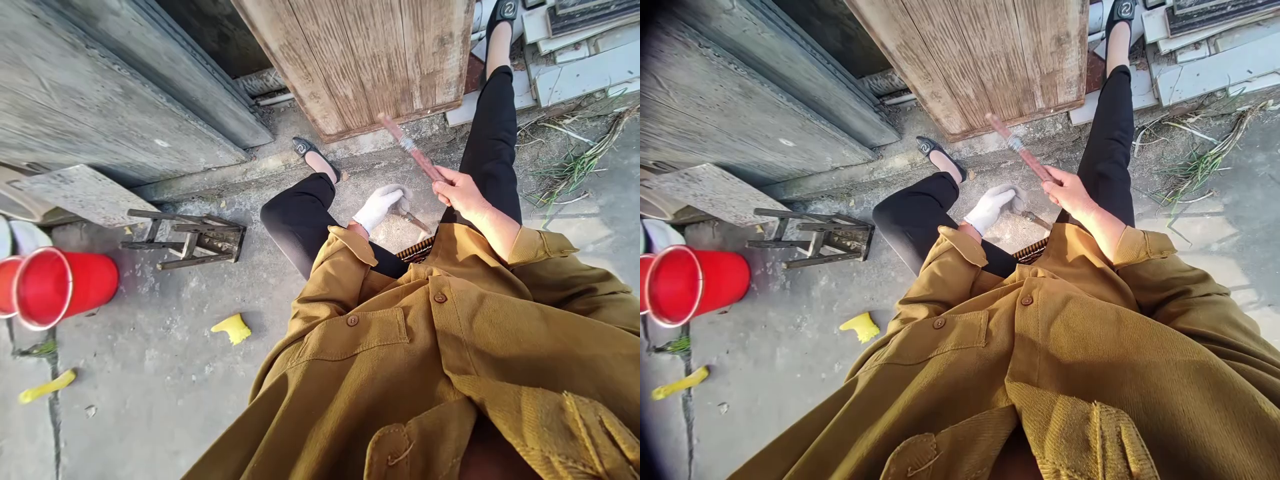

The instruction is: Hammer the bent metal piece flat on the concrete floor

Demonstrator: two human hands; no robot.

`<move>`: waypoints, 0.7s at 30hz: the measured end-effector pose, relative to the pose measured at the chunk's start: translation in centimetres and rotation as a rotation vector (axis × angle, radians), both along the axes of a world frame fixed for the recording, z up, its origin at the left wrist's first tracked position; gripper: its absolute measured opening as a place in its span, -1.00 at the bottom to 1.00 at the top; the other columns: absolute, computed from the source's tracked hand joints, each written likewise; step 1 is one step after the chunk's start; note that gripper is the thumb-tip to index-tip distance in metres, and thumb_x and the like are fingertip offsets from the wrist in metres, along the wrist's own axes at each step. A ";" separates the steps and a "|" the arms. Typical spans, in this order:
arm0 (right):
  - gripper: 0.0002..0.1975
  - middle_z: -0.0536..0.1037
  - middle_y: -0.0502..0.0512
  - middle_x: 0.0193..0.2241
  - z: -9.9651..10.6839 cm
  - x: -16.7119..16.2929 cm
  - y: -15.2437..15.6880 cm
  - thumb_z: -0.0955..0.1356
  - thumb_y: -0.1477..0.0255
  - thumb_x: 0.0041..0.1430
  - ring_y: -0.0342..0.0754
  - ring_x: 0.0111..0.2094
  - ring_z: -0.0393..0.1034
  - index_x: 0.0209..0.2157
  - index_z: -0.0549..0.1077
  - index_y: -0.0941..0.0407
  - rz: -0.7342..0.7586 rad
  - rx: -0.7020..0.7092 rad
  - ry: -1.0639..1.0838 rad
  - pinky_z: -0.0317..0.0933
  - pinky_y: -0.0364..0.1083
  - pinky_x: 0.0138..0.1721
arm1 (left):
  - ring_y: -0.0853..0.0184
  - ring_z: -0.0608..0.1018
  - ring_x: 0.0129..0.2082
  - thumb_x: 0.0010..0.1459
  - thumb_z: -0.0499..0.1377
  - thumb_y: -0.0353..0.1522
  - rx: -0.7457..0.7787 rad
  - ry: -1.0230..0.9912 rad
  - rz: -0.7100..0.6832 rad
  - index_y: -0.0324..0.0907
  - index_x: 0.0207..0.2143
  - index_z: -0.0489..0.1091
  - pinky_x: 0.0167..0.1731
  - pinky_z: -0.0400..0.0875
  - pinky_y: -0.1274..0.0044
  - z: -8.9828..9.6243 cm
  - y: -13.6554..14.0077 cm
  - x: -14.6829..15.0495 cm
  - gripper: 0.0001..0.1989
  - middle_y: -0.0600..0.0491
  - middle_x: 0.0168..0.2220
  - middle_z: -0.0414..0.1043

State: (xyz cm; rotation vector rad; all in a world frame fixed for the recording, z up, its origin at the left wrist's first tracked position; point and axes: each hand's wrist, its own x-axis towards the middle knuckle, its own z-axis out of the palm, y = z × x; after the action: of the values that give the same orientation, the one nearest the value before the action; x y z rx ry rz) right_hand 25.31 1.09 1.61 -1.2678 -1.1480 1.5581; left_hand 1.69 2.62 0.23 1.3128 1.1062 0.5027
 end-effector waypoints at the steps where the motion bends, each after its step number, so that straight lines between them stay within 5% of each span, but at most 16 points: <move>1: -0.40 0.33 -0.15 -0.51 0.0 0.1 0.1 0.43 0.39 0.14 -0.27 -0.63 0.08 0.23 0.49 0.20 -0.046 0.016 0.009 -0.06 -0.20 -0.62 | 0.16 0.64 -0.29 0.21 0.28 -0.14 -0.002 0.013 -0.018 -0.07 -0.30 0.54 -0.18 0.54 0.29 0.0 0.0 0.0 -0.80 -0.08 -0.37 0.62; 5: -0.41 0.31 -0.15 -0.50 0.4 0.4 0.4 0.44 0.31 0.16 -0.26 -0.64 0.06 0.22 0.47 0.16 -0.098 0.074 0.032 -0.05 -0.19 -0.63 | 0.18 0.62 -0.26 0.08 0.30 -0.32 0.014 0.115 -0.074 -0.11 -0.43 0.52 -0.15 0.52 0.36 -0.2 0.4 -0.1 -0.93 -0.05 -0.38 0.61; 13: -0.47 0.25 -0.14 -0.53 3.5 -0.5 -0.2 0.47 0.21 0.21 -0.22 -0.61 0.06 0.17 0.51 0.11 0.004 0.158 -0.030 0.04 -0.16 -0.61 | 0.39 0.54 -0.40 0.19 0.17 -0.36 0.048 0.092 0.081 -0.19 -0.45 0.42 -0.21 0.48 0.51 -1.5 2.3 -2.0 -0.84 0.01 -0.41 0.53; 17: -0.58 0.28 -0.11 -0.52 5.0 -0.6 0.9 0.46 0.26 0.27 -0.22 -0.60 0.08 0.10 0.53 0.11 0.058 0.222 -0.039 0.07 -0.15 -0.59 | 0.42 0.47 -0.49 0.29 0.22 -0.20 0.037 -0.079 0.167 -0.19 -0.38 0.42 -0.34 0.47 0.55 -0.3 3.0 -2.9 -0.74 0.06 -0.50 0.44; 21: -0.77 0.35 -0.07 -0.49 6.4 0.1 4.4 0.37 0.42 0.40 -0.25 -0.58 0.10 0.03 0.54 0.16 0.058 0.292 -0.211 0.08 -0.16 -0.53 | 0.48 0.21 -0.66 0.29 0.28 -0.12 0.074 -0.137 0.103 -0.21 -0.26 0.53 -0.51 0.38 0.57 2.6 3.3 -2.8 -0.68 0.21 -0.64 0.20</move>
State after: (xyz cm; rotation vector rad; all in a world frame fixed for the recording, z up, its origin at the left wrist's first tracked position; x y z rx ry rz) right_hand 25.40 5.51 8.02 -1.2284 -1.4980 1.2620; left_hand -1.10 5.90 2.83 1.2693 1.0529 0.7057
